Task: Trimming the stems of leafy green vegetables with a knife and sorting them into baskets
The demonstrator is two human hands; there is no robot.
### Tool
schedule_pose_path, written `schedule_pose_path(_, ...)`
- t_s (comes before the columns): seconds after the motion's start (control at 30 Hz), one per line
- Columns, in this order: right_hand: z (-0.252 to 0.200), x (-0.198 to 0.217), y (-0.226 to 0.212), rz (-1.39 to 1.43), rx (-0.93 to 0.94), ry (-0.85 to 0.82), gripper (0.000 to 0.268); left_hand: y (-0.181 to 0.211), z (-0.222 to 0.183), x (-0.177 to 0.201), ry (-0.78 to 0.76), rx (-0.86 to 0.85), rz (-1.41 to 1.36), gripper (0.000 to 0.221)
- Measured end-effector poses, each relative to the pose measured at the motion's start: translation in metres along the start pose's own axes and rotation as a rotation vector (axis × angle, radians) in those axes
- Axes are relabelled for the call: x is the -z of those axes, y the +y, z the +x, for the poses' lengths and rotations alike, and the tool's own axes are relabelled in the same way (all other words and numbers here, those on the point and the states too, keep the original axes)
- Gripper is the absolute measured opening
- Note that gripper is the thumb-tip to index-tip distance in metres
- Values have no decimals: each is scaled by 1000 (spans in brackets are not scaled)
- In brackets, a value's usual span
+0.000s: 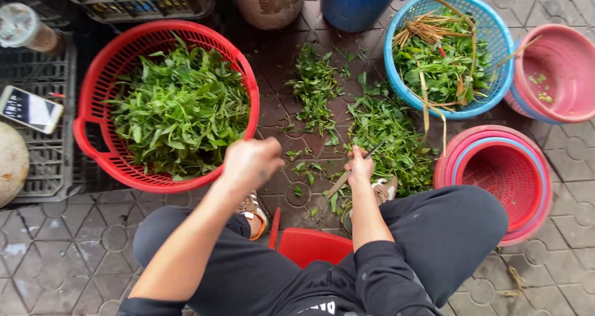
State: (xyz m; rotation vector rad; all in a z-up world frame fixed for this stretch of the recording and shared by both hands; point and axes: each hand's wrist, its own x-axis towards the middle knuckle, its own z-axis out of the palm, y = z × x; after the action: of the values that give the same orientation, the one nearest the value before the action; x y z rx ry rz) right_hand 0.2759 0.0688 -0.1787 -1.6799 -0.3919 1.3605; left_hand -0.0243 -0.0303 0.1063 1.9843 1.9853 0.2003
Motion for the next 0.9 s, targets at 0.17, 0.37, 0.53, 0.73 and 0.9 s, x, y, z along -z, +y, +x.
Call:
schedule_pose_path(0.17,13,-19,-22,-193,44,-59,29,45,-10,-21,-303,-258,17,24)
schedule_pose_path(0.37,53,-67,-31,-562,120,-161,39,53,-2,-63,-253,-236,169,32)
schedule_pose_path(0.53,71,-139,-41,-977,92,-118,22,58,7,-27,-426,-259,159,46)
schedule_pose_path(0.73,73,-212,-10,-1163,314,-190,28,43,14,-32,-446,-217,120,56)
schedule_pose_path(0.9,74,-222,-12,-1135,41,-278,19,26,30,-40,-520,-137,171,58)
